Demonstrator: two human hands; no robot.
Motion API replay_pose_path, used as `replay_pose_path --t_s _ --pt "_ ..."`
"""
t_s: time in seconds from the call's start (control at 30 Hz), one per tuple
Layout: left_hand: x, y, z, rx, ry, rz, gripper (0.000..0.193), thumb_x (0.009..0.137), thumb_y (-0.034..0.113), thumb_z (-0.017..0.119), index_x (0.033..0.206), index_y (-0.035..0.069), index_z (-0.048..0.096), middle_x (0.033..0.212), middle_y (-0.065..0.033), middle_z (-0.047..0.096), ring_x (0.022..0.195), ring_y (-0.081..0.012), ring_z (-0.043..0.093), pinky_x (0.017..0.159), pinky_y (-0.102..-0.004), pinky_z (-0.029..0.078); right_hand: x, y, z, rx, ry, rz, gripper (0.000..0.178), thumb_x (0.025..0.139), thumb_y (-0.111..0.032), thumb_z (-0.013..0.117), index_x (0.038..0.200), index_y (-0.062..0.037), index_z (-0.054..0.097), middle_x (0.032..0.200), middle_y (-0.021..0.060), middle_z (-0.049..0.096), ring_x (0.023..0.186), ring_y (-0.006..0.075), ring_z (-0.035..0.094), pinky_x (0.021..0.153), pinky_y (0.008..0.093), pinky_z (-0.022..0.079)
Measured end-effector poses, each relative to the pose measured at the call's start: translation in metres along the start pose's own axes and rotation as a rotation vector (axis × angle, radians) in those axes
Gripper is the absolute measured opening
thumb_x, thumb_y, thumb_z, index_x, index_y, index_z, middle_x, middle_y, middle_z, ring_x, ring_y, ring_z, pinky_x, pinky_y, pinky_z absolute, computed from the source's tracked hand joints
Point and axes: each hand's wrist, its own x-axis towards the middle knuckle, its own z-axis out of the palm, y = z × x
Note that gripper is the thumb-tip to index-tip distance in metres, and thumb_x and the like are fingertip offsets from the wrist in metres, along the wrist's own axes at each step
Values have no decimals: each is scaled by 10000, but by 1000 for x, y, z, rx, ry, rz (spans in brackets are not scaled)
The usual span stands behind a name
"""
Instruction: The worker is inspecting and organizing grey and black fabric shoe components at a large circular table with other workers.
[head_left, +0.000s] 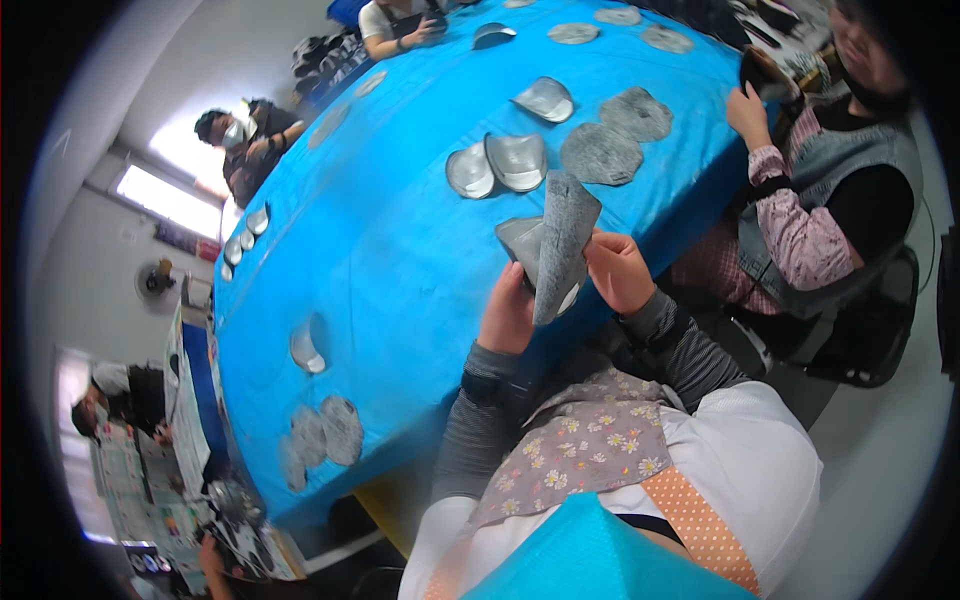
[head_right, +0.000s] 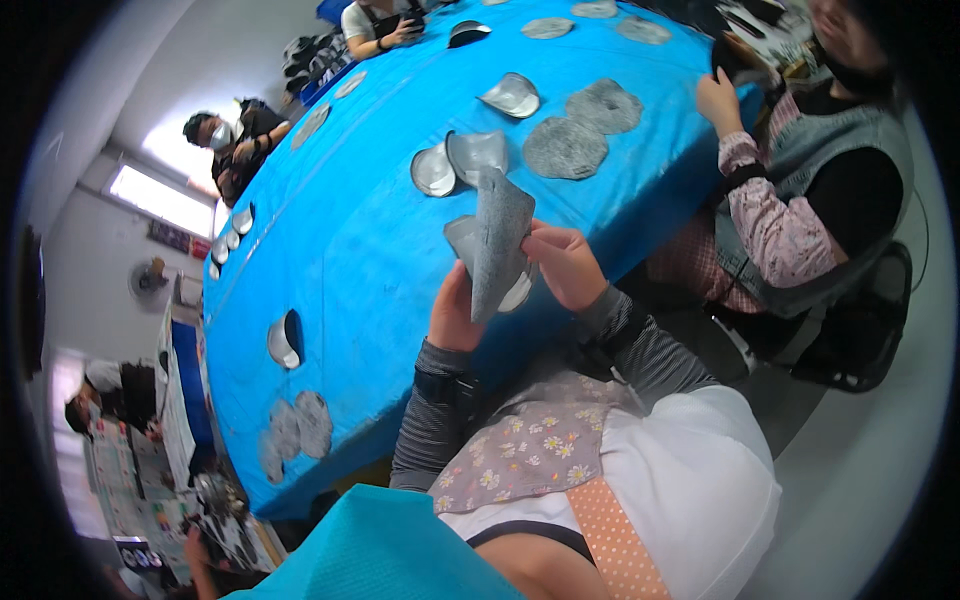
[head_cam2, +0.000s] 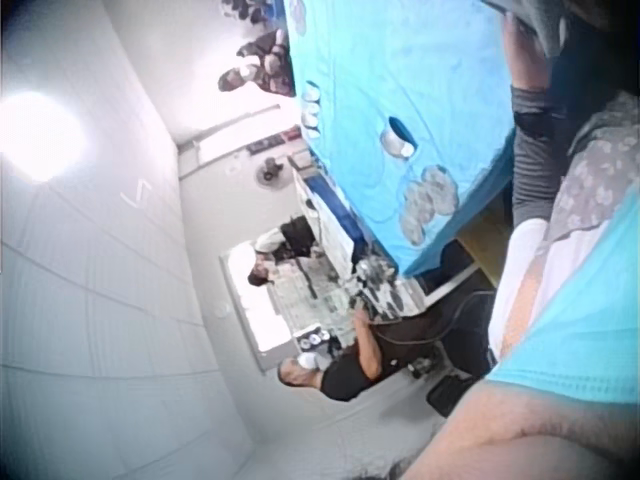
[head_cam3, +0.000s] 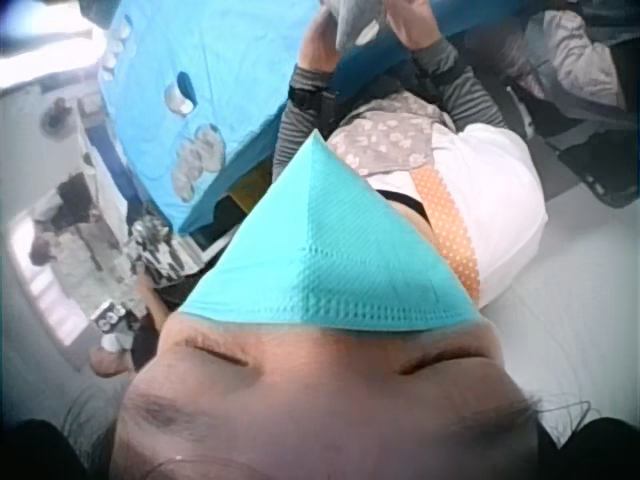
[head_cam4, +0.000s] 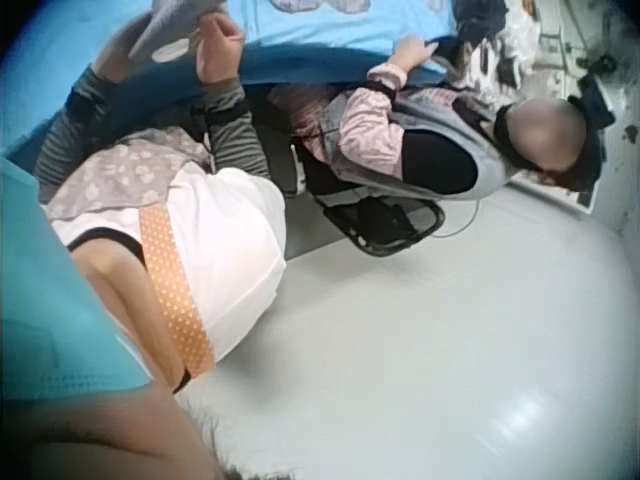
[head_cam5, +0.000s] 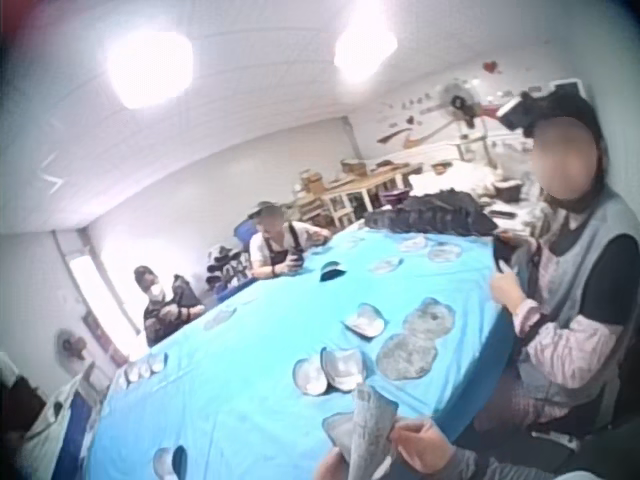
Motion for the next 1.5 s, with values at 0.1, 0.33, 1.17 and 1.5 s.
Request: replay_pose_path --t_s 0.1,0.33,1.17,1.5 --pt "-31 -14 13 -368 -122 -29 777 847 627 400 1383 78 273 1353 -132 403 1274 -291 360 1058 -555 239 -4 -8 25 -186 -115 95 140 845 -76 593 875 47 652 1182 116 529 939 175 550 862 311 423" --pt "-72 0 -11 -159 81 295 786 837 605 472 1351 34 305 1320 -111 429 1219 -242 413 1010 -409 328 12 -36 82 -965 -521 -238 63 757 -60 675 814 -31 680 1094 91 597 770 137 559 1017 462 303" --pt "-109 54 24 850 380 777 961 518 250 846 1308 -3 361 1145 -169 531 1033 -290 536 892 -377 409 -6 -30 59 -650 -109 -122 120 811 -23 638 904 52 646 948 80 635 877 135 551 779 238 402" --pt "-98 64 40 1125 315 878 908 534 340 821 1273 5 413 1017 -144 584 895 -307 555 800 -389 413 -11 -32 63 -792 -131 -286 101 782 -14 652 872 30 658 916 94 646 890 201 574 934 384 372"
